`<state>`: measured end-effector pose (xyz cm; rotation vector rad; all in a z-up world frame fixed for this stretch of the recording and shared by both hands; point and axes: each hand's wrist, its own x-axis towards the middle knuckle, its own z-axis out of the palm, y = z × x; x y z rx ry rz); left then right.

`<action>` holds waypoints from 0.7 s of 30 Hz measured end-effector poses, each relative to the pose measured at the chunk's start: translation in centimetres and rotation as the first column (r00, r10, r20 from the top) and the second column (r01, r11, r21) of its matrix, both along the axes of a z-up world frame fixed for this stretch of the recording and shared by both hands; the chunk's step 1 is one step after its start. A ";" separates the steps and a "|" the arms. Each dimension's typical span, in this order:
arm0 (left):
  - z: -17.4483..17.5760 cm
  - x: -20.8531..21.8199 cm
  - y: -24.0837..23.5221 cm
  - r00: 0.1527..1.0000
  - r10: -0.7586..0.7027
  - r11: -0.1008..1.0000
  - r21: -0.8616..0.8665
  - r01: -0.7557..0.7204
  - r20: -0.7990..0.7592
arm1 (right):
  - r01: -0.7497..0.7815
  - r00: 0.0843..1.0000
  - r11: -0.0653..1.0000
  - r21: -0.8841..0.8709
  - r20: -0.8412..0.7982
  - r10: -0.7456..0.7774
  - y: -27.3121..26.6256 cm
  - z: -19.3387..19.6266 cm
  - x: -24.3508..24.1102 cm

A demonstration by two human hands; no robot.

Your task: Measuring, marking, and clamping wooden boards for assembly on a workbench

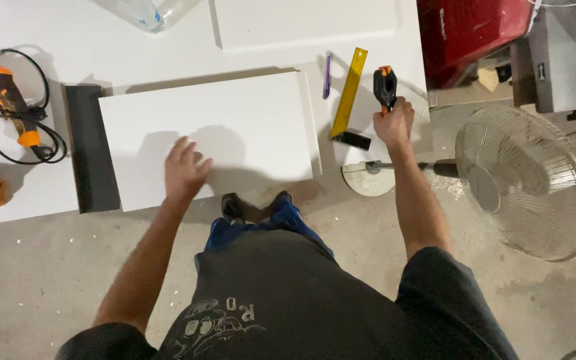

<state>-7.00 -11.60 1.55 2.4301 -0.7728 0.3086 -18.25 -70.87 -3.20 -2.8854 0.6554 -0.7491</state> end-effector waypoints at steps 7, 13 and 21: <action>-1.5 -4.7 -6.4 0.927 -0.355 0.892 0.254 0.374 -0.119 | 0.031 0.958 0.721 0.693 -0.225 0.175 21.6 13.5 -11.8; -0.4 -5.2 -7.1 0.891 -0.355 0.773 0.448 0.450 -0.283 | 0.247 0.850 0.429 0.869 -0.407 0.335 29.7 2.5 -20.3; -0.2 -5.2 -6.9 0.884 -0.371 0.775 0.430 0.463 -0.284 | 0.239 0.816 0.585 0.775 -0.486 0.311 33.4 0.5 -16.1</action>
